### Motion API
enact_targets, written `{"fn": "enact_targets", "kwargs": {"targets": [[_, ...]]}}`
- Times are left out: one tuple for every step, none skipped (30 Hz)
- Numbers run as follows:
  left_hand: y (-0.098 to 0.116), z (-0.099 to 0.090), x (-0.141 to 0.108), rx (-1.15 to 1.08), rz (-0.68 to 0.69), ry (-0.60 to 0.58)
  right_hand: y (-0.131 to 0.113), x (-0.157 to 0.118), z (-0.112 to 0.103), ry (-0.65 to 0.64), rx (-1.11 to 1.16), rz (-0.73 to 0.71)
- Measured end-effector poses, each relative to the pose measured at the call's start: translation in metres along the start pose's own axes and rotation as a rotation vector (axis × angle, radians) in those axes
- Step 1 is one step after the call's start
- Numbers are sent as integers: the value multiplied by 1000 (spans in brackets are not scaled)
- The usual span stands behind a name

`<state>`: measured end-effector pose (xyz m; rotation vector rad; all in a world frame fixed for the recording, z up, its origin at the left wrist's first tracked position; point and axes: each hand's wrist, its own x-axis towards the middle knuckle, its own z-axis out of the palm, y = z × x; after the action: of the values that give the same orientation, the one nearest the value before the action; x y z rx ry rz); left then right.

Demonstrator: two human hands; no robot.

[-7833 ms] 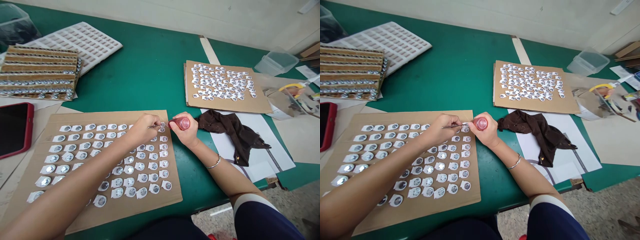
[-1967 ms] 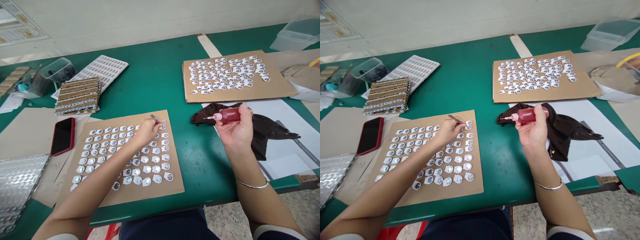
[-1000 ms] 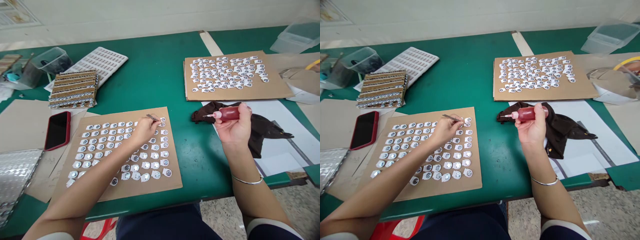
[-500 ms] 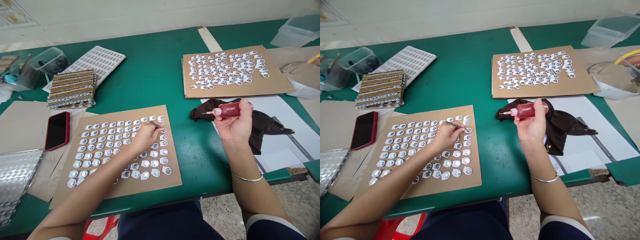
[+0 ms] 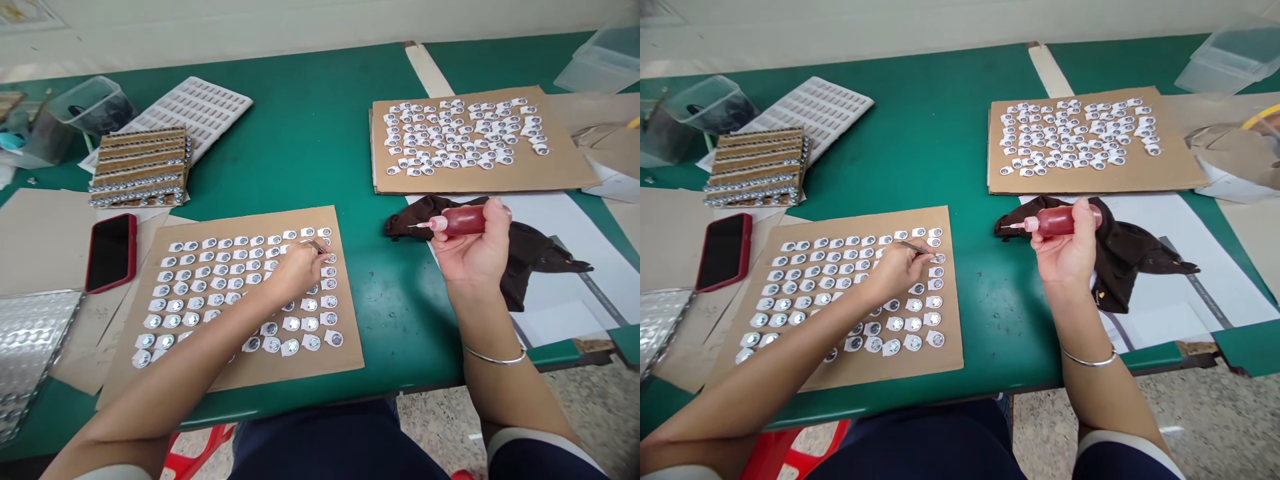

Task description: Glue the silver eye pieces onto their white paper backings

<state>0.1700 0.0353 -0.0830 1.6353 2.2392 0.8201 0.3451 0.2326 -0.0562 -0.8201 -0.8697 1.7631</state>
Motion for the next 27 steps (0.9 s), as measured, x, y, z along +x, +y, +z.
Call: {"fn": "enact_targets", "kwargs": {"targets": [[0,1,0,10,8,-1,0,1,0,2,-3,-3],[1,1,0,12,11,-5,1,1,-1,4,-7,-3],[1,1,-1,7,9,-10,1,2,-1,8,-10,-3],[2,1,-1,-6,-2,-14,1,2,-2,14,-9,-6],[3,-1,-2,-32,-20,-13,1,3,-2,17,-9,-8],[4,-3,-4,-73,-44,1,0,2,-3,16,-4,-14],[4,-6,-6,-135,-77,29,0,2,-3,10,4,-26],[4,-10,-8,-222,-119,73,0,2,-3,1,11,-45],[3,-16,-10,-327,-170,136,1,1,-3,-12,16,-64],[2,-22,-12,-438,-225,209,1,0,-1,-25,16,-76],[-1,-29,-15,-536,-277,282,2,-1,1,-37,10,-82],[-4,-35,-17,-607,-322,340,3,-3,4,-51,-5,-77],[-8,-42,-19,-649,-356,384,5,-4,9,-72,-29,-60],[-12,-47,-21,-664,-378,410,8,-6,16,-102,-62,-32],[-16,-51,-23,-660,-389,416,12,-7,23,-141,-101,-2],[-20,-53,-24,-651,-393,409,16,-8,32,-192,-143,20],[-25,-53,-25,-644,-391,393,20,-8,42,-247,-183,34],[-28,-52,-25,-635,-380,375,26,-8,53,-300,-221,39],[-32,-50,-25,-616,-357,357,31,-8,64,-341,-252,33],[-35,-47,-25,-585,-323,343,37,-6,75,-374,-278,26],[-38,-43,-24,-546,-285,338,44,-5,86,-396,-297,19],[-41,-40,-22,-501,-247,337,50,-3,97,-412,-311,14],[-44,-37,-21,-452,-211,335,57,-1,107,-429,-323,10],[-47,-34,-19,-405,-183,326,63,1,117,-446,-331,1],[-49,-32,-17,-364,-158,308,69,3,126,-463,-334,-12],[-51,-31,-15,-328,-138,288,75,4,134,-481,-334,-28],[-52,-31,-13,-299,-123,268,80,5,140,-493,-334,-48]]}}
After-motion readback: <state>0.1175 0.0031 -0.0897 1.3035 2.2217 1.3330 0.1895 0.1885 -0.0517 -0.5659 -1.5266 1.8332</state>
